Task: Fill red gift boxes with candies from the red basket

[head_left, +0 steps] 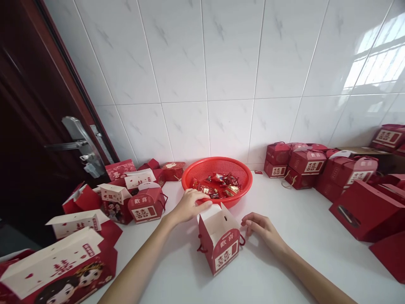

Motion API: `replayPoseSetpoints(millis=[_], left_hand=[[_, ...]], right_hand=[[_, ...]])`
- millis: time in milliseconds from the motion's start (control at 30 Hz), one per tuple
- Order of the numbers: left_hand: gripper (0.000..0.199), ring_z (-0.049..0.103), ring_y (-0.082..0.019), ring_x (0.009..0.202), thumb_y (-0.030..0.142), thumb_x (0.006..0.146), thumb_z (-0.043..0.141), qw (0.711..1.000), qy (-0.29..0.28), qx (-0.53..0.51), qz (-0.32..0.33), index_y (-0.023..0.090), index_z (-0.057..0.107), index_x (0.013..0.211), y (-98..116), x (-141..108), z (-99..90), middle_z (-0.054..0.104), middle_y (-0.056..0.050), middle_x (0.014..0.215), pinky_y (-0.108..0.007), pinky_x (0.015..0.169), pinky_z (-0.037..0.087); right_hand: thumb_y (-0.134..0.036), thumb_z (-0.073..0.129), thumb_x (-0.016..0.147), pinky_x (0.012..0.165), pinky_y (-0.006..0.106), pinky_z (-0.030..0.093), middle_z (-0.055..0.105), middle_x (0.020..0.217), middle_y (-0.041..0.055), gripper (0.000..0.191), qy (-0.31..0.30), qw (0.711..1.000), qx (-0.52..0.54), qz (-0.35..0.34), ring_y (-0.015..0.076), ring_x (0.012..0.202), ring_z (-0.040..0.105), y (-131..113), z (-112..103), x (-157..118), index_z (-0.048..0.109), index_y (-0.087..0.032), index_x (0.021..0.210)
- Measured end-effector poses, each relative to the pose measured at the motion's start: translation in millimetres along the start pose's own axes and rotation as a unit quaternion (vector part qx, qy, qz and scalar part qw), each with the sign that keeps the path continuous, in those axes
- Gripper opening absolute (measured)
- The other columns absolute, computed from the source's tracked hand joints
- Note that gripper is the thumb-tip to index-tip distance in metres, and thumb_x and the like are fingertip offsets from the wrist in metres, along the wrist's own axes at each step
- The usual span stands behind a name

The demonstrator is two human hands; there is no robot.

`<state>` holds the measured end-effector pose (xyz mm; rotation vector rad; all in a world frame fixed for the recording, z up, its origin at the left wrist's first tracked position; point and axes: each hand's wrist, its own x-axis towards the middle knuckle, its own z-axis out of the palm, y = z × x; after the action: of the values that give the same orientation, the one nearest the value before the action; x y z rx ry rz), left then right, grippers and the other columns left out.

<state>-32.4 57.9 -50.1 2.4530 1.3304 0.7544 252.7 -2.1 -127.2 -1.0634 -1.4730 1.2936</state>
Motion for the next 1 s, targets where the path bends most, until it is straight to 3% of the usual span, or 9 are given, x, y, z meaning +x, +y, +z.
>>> replayPoseSetpoints(millis=[233, 433, 567, 800, 1000], left_hand=[[0.052, 0.052, -0.015, 0.068, 0.055, 0.097, 0.044, 0.997, -0.065, -0.002, 0.03, 0.019, 0.065, 0.065, 6.7, -3.7, -0.2, 0.063, 0.002, 0.064, -0.03, 0.087, 0.04], [0.049, 0.05, -0.013, 0.065, 0.052, 0.098, 0.048, 0.994, -0.093, -0.05, 0.043, 0.018, 0.071, 0.071, 5.1, -0.4, 0.4, 0.062, 0.003, 0.066, -0.025, 0.076, 0.035], [0.047, 0.052, -0.014, 0.066, 0.056, 0.095, 0.052, 0.991, -0.114, -0.073, 0.014, 0.02, 0.078, 0.079, 3.6, 1.1, -1.5, 0.064, 0.002, 0.066, -0.024, 0.071, 0.035], [0.052, 0.063, -0.021, 0.081, 0.065, 0.093, 0.049, 0.985, -0.15, -0.073, 0.053, 0.023, 0.079, 0.085, 4.2, -9.1, 6.2, 0.074, -0.002, 0.078, -0.033, 0.096, 0.037], [0.036, 0.063, -0.027, 0.101, 0.047, 0.098, 0.051, 0.992, -0.108, -0.006, 0.067, 0.026, 0.078, 0.089, -3.7, -8.0, 32.4, 0.077, -0.007, 0.101, -0.053, 0.113, 0.022]], right_hand=[[-0.064, 0.062, 0.082, 0.073, 0.032, 0.047, 0.069, 0.075, 0.0047, 0.047, 0.013, 1.0, -0.001, -0.004, 0.0183, 0.065, 0.062, 2.0, 2.2, 3.1, 0.067, -0.017, 0.085], [-0.066, 0.063, 0.081, 0.069, 0.032, 0.049, 0.069, 0.079, 0.0043, 0.048, 0.082, 0.996, 0.004, -0.033, 0.0154, 0.06, 0.059, -5.5, 1.2, 10.4, 0.068, -0.018, 0.083], [-0.066, 0.064, 0.08, 0.069, 0.031, 0.049, 0.069, 0.076, 0.0036, 0.047, 0.143, 0.987, -0.01, -0.067, 0.0149, 0.061, 0.059, -11.4, -0.9, 17.7, 0.068, -0.019, 0.08], [-0.074, 0.068, 0.072, 0.06, 0.03, 0.052, 0.068, 0.067, 0.0056, 0.057, 0.17, 0.984, 0.033, -0.044, 0.0172, 0.058, 0.061, -15.8, 11.6, 41.3, 0.067, -0.017, 0.074], [-0.071, 0.077, 0.061, 0.062, 0.034, 0.059, 0.075, 0.077, 0.0086, 0.061, 0.186, 0.974, 0.124, -0.021, 0.0247, 0.07, 0.071, -4.2, 19.8, 59.3, 0.07, -0.016, 0.086]])
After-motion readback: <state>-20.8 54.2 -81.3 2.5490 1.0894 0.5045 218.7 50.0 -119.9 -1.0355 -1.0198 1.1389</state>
